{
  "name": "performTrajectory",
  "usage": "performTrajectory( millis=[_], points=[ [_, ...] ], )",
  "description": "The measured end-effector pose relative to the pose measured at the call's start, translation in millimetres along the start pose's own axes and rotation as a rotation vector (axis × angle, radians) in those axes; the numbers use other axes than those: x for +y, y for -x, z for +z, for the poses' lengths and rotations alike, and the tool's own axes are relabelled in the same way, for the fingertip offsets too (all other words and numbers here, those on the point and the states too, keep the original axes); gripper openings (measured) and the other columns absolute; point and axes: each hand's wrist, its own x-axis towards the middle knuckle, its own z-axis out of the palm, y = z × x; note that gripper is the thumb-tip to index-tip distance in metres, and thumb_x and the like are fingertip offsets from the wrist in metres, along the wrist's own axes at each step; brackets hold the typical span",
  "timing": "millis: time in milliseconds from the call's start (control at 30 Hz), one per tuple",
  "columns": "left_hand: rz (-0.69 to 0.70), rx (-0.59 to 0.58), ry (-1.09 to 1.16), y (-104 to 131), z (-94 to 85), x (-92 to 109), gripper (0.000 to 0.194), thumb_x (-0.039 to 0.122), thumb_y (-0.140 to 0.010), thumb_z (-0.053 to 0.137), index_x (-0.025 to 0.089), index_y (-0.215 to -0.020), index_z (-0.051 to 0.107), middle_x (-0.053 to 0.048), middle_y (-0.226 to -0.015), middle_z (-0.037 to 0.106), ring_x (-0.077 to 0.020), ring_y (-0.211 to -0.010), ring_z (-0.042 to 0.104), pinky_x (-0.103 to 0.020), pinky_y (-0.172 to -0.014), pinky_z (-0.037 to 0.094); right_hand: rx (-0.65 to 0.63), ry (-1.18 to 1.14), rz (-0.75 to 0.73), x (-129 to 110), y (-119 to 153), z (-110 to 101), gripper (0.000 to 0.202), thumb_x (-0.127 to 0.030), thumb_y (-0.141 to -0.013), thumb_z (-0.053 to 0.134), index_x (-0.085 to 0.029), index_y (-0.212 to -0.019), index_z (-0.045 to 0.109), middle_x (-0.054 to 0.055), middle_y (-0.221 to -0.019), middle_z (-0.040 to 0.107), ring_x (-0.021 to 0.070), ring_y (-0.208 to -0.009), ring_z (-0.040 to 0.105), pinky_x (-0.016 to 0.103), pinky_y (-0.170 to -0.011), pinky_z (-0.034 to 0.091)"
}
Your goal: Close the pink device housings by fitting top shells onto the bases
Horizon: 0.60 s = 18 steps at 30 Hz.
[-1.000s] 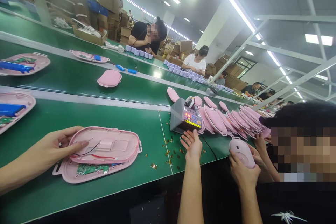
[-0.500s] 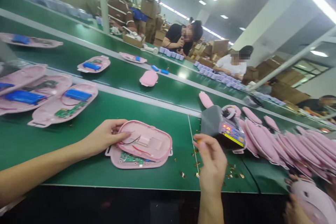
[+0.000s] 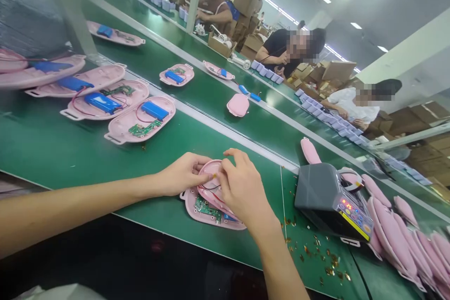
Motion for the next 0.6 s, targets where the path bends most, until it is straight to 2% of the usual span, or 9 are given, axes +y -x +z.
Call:
performTrajectory(
  millis=[67,133,200,267,300,333,400,500,600],
  points=[
    [0.012,-0.021,-0.008,0.9,-0.5,-0.2,0.024,0.019,-0.077,0.059,0.011,-0.097,0.07,-0.003,-0.079,0.071,-0.0173,-0.072,0.064,-0.024,-0.062,0.048,0.048,0.049,0.007,-2.2,-2.3,-0.5,0.017,-0.023,-0.091,0.046,-0.019,-0.077,0.054,0.011,-0.113,0.06,0.0251,-0.103,0.057,0.037,-0.075,0.05],
    [0.022,-0.034,-0.018,2.5,-0.7,0.9,0.028,0.018,-0.077,0.058,0.011,-0.101,0.07,-0.004,-0.081,0.071,-0.0172,-0.073,0.064,-0.023,-0.062,0.047,0.068,0.059,0.109,0.2,-5.5,-4.3,0.021,-0.03,-0.086,0.056,-0.02,-0.068,0.052,0.008,-0.105,0.064,0.0237,-0.092,0.06,0.033,-0.065,0.047],
    [0.03,-0.028,-0.029,4.4,-0.4,3.1,0.029,0.018,-0.078,0.058,0.011,-0.104,0.07,-0.005,-0.084,0.071,-0.0177,-0.075,0.065,-0.023,-0.062,0.047,0.022,0.016,0.279,7.4,-7.9,-11.0,0.03,-0.039,-0.078,0.068,-0.02,-0.063,0.05,0.005,-0.094,0.067,0.0224,-0.082,0.062,0.03,-0.059,0.043],
    [0.04,0.004,-0.058,6.1,0.2,5.8,0.025,0.019,-0.078,0.058,0.011,-0.099,0.069,-0.005,-0.083,0.071,-0.0183,-0.076,0.065,-0.023,-0.062,0.048,-0.071,-0.106,0.423,16.1,-8.2,-17.8,0.032,-0.044,-0.072,0.074,-0.021,-0.068,0.052,0.002,-0.08,0.067,0.0204,-0.07,0.062,0.029,-0.057,0.042],
    [0.046,0.027,-0.086,6.8,0.5,7.2,0.022,0.02,-0.078,0.059,0.012,-0.096,0.069,-0.005,-0.083,0.07,-0.0185,-0.076,0.065,-0.024,-0.062,0.048,-0.12,-0.19,0.451,19.5,-7.6,-20.2,0.029,-0.044,-0.073,0.073,-0.021,-0.073,0.055,0.001,-0.075,0.067,0.0191,-0.066,0.062,0.029,-0.057,0.042],
    [0.053,0.048,-0.121,7.2,0.8,8.5,0.019,0.022,-0.078,0.06,0.012,-0.093,0.068,-0.004,-0.082,0.069,-0.0186,-0.076,0.064,-0.024,-0.062,0.048,-0.154,-0.268,0.451,21.5,-6.7,-21.5,0.024,-0.043,-0.076,0.07,-0.022,-0.078,0.058,-0.001,-0.071,0.066,0.0179,-0.063,0.061,0.029,-0.058,0.043],
    [0.06,0.066,-0.184,7.9,1.2,10.6,0.019,0.029,-0.08,0.062,0.013,-0.09,0.067,-0.003,-0.081,0.068,-0.0186,-0.076,0.062,-0.025,-0.063,0.047,-0.145,-0.359,0.398,21.2,-4.9,-21.0,0.018,-0.039,-0.081,0.064,-0.022,-0.079,0.061,-0.001,-0.07,0.065,0.016,-0.062,0.06,0.028,-0.059,0.044],
    [0.085,0.075,-0.232,10.8,2.2,11.1,0.026,0.039,-0.085,0.06,0.013,-0.084,0.066,-0.002,-0.077,0.066,-0.0178,-0.074,0.06,-0.024,-0.064,0.045,-0.02,-0.343,0.301,13.0,-2.7,-17.5,0.017,-0.036,-0.084,0.062,-0.022,-0.074,0.065,-0.001,-0.071,0.066,0.0153,-0.064,0.061,0.027,-0.059,0.046],
    [0.16,0.148,-0.309,18.8,4.0,6.1,0.026,0.038,-0.088,0.057,0.015,-0.077,0.062,0.0,-0.072,0.064,-0.0151,-0.068,0.058,-0.023,-0.063,0.044,0.125,-0.304,0.13,3.1,4.3,-18.8,0.011,-0.03,-0.089,0.06,-0.023,-0.083,0.067,-0.001,-0.079,0.068,0.0143,-0.068,0.064,0.025,-0.059,0.049]
  ],
)
